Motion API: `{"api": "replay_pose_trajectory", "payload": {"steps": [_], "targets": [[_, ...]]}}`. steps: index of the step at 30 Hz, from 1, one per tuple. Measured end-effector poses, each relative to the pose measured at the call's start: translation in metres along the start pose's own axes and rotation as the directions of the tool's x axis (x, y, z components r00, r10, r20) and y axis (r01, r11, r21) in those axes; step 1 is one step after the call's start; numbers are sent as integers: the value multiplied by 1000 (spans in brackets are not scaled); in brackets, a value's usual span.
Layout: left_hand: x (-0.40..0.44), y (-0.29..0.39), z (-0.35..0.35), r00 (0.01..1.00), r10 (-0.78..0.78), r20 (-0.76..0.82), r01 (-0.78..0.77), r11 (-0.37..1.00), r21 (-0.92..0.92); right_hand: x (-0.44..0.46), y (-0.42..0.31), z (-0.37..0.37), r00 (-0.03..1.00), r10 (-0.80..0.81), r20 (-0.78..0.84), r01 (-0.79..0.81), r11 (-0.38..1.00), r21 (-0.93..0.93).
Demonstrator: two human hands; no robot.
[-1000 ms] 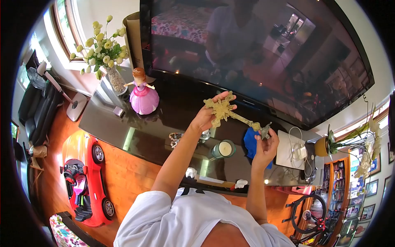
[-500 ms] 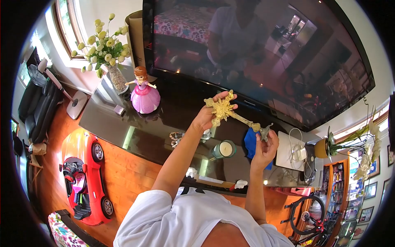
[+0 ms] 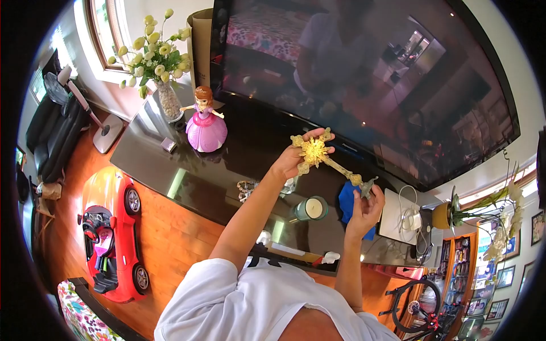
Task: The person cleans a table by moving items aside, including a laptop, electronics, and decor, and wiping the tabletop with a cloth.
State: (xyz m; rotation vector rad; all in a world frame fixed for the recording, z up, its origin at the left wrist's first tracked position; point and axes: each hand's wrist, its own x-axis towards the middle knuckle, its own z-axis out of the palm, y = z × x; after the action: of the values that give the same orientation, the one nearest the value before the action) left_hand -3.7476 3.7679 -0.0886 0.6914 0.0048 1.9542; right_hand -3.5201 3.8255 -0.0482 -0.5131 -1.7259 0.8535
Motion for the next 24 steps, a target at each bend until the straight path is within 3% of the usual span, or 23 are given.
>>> {"api": "replay_pose_trajectory", "payload": {"steps": [4,10,14,24], "targets": [[2,1,0,1000,-14,-2,14,1000,8,1,3,0,999,-42,3,42,999,-12],[15,11,3,994,-98,-47,101,992,76,-4,6,6,994,104,-18,-98,971,216],[25,15,-5,981,-182,-63,185,982,44,-7,8,2,973,216,84,-230,947,225],[44,14,-14,961,-256,106,252,966,58,-21,14,3,992,101,78,-110,986,128]]}}
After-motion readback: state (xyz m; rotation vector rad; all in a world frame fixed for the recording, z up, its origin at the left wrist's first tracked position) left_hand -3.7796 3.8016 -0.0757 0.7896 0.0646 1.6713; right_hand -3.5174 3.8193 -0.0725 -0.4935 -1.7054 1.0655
